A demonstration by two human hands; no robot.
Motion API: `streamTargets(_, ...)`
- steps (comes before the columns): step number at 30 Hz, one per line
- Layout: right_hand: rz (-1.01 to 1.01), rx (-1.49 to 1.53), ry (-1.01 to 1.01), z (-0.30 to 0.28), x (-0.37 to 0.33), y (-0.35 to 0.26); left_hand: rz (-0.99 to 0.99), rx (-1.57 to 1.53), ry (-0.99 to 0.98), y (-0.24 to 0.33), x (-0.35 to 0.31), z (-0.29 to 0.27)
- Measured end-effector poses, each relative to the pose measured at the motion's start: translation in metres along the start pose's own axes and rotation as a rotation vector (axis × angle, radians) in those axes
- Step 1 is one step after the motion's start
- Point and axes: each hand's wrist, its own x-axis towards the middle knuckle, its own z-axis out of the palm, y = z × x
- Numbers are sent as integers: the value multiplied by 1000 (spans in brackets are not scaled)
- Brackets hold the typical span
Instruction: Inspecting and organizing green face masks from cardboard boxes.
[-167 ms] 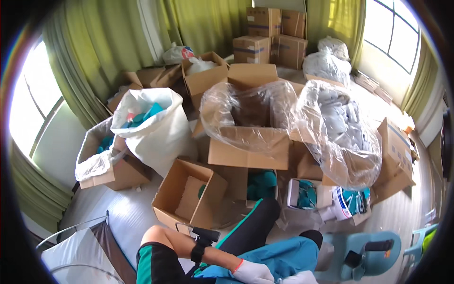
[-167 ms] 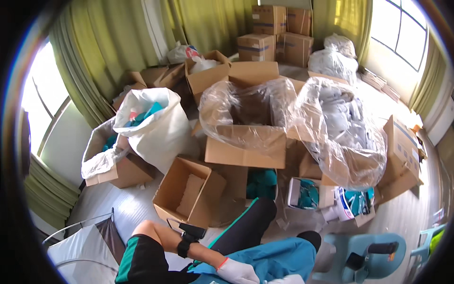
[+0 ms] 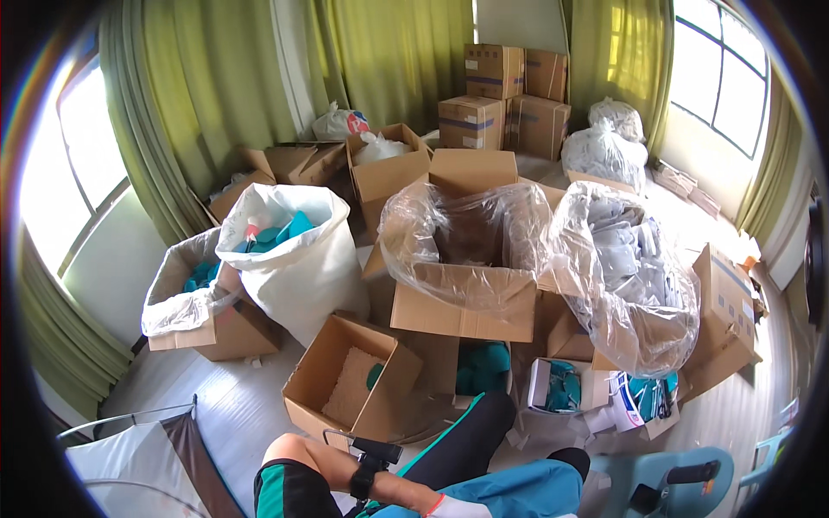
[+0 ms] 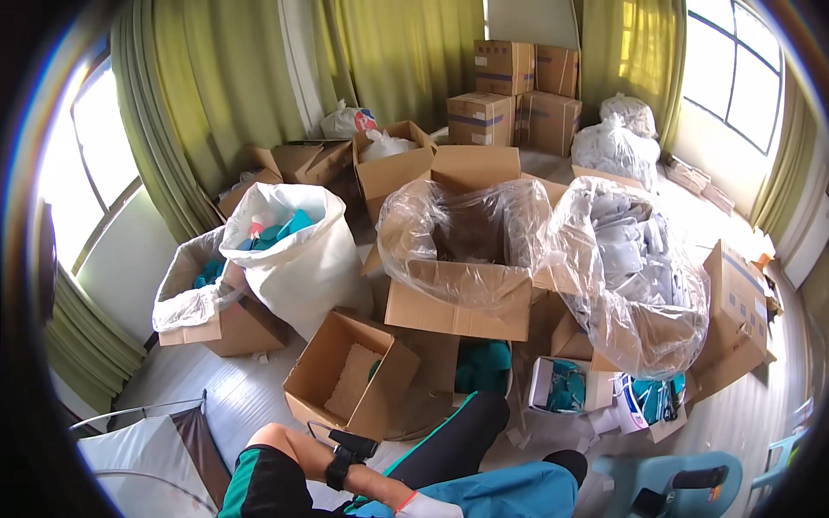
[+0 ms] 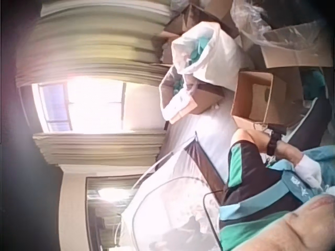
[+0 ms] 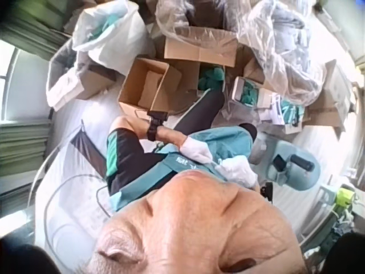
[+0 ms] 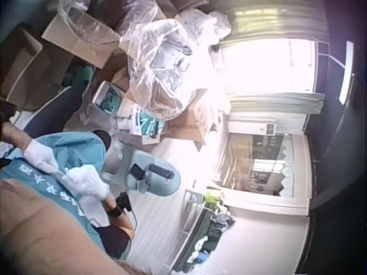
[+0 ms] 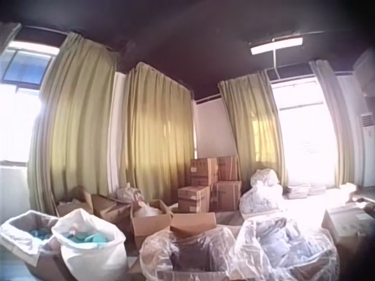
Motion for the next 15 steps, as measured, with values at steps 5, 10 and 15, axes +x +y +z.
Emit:
streamTargets(5,41,-51,0,-7,-8,6,-67,2,-62,29,-19,-13)
streamTargets(10,53,-91,0,-9,-20,16,-149,-151,-63,36,-31,-19)
streamTargets(15,-15,-257,23,-27,-46,20,-196,-192,-72,35,-36,-30)
